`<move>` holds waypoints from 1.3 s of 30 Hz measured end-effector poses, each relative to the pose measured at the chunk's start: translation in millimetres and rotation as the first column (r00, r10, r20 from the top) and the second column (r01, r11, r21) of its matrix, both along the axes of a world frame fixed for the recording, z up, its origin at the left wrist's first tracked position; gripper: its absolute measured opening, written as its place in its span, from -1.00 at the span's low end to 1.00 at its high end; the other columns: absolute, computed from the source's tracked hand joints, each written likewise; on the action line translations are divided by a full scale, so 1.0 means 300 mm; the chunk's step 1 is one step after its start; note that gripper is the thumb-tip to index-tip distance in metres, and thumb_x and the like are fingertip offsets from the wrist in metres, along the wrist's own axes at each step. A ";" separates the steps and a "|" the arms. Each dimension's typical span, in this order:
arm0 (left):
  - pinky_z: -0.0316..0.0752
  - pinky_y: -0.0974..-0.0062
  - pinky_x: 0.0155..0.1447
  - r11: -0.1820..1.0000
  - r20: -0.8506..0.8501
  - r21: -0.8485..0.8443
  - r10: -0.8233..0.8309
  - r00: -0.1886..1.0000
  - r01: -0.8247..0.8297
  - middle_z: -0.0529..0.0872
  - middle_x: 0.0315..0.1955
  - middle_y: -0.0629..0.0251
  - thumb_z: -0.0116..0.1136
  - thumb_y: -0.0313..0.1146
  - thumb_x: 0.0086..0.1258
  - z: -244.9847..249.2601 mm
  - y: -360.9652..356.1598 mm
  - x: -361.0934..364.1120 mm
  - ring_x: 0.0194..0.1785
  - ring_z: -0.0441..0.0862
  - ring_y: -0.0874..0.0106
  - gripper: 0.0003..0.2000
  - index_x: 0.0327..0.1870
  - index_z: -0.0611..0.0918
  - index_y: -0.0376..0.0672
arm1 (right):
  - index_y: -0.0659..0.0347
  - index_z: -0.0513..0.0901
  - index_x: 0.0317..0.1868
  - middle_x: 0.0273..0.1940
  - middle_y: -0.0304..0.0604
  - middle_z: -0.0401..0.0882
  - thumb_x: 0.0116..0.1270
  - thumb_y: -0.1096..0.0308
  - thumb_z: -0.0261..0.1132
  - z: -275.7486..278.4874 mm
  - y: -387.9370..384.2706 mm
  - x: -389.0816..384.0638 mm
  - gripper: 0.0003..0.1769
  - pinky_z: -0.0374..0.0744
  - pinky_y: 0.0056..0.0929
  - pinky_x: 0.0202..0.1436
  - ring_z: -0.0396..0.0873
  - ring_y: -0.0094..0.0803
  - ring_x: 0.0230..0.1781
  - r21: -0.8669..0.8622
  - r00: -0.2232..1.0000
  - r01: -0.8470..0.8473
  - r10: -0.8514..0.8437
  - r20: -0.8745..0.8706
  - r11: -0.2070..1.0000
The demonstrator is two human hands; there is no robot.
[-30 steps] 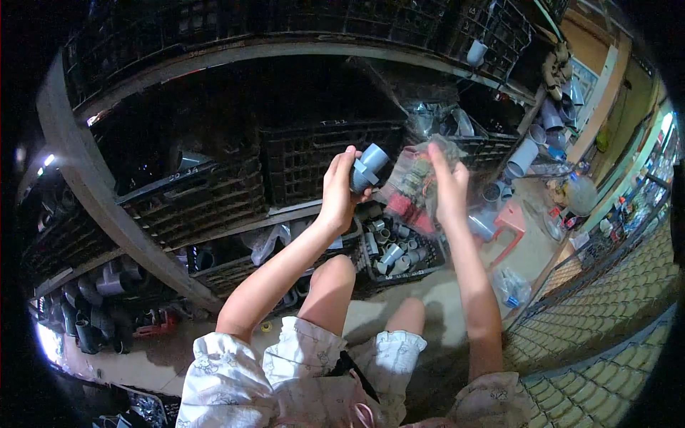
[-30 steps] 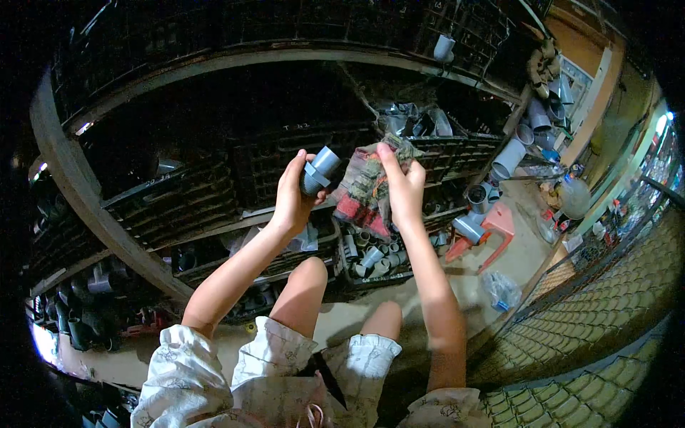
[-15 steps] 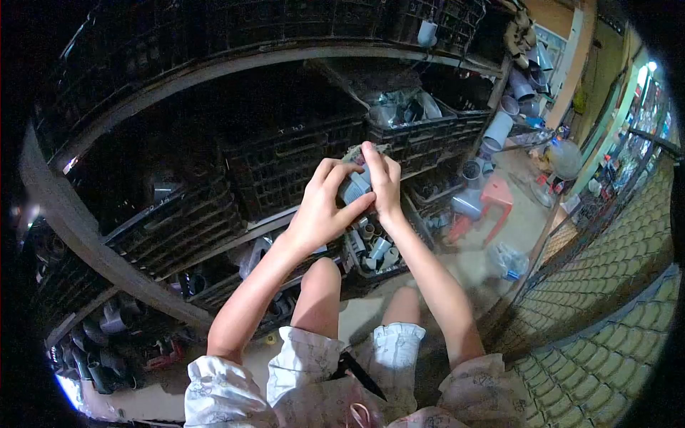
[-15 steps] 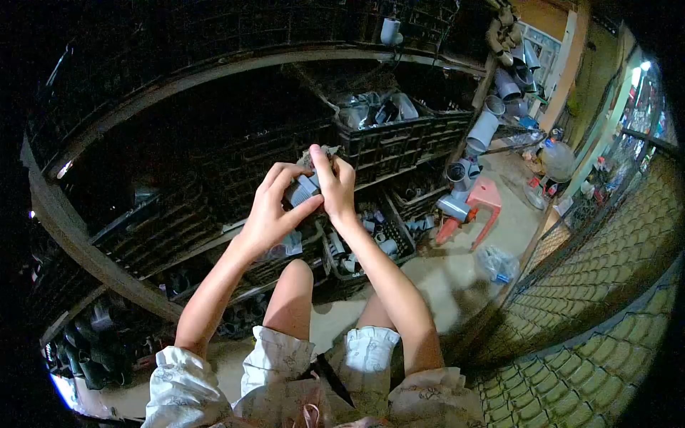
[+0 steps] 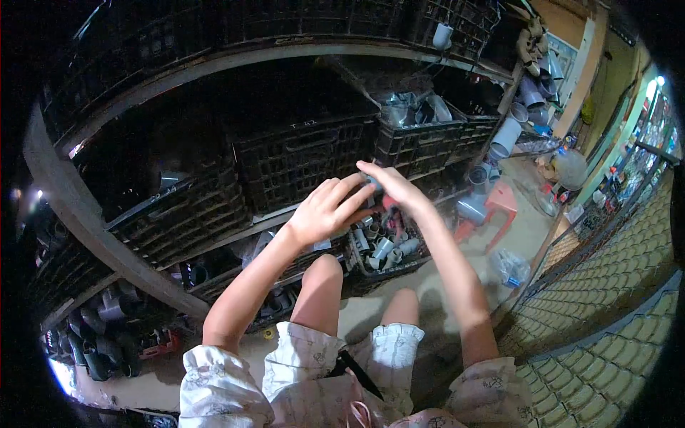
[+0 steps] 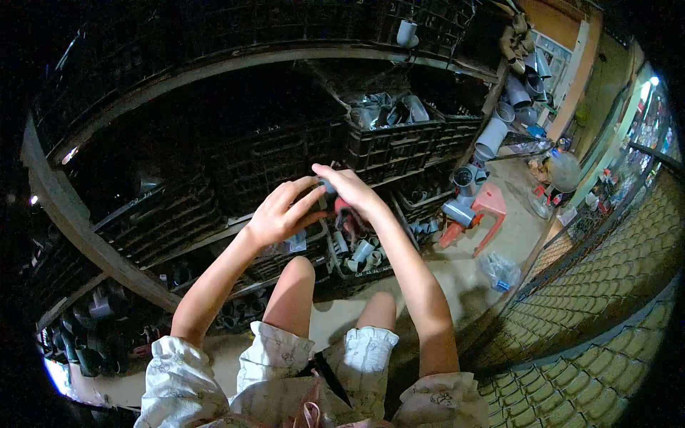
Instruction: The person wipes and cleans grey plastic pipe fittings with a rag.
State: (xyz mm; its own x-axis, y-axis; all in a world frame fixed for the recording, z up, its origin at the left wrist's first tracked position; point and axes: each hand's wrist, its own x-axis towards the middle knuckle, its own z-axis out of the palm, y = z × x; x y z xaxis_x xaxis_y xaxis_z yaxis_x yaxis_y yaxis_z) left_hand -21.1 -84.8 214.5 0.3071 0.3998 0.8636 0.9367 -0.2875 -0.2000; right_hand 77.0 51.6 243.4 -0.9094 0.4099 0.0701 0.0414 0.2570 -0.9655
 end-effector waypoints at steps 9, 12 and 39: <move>0.21 0.76 -0.62 0.758 0.955 0.098 0.111 -0.276 0.645 0.48 -0.51 0.34 -0.07 -0.10 0.30 0.057 -0.022 0.047 -0.64 0.34 0.63 -0.67 -0.18 0.47 -0.22 | 0.34 0.51 -0.47 -0.59 -0.10 0.51 0.13 0.26 0.18 0.021 -0.130 0.018 -0.75 0.42 -0.42 -0.45 0.48 -0.35 -0.59 0.359 0.759 0.472 -0.164 -0.630 0.805; 0.08 0.76 -0.71 0.607 0.754 0.320 0.303 -0.583 0.728 0.38 -0.63 0.42 -0.11 -0.07 0.31 0.079 -0.049 0.035 -0.71 0.21 0.66 -0.71 -0.32 0.37 -0.14 | 0.32 0.52 -0.42 -0.49 -0.07 0.52 0.05 0.28 0.22 0.004 -0.109 0.017 -0.77 0.46 -0.38 -0.41 0.49 -0.23 -0.54 0.578 0.672 0.501 0.132 -0.729 0.644; 0.37 0.40 -0.12 0.998 0.997 0.042 -0.039 -0.067 0.036 0.55 -0.33 -0.12 -0.12 -0.10 0.17 0.087 0.118 -0.078 -0.25 0.53 0.22 -0.53 -0.24 0.47 -0.47 | 0.44 0.13 0.17 0.23 0.15 -0.03 0.20 -0.21 -0.12 -0.013 -0.180 -0.012 -0.17 0.00 -0.13 0.26 -0.02 0.04 0.24 0.827 0.845 0.494 0.075 -0.529 0.270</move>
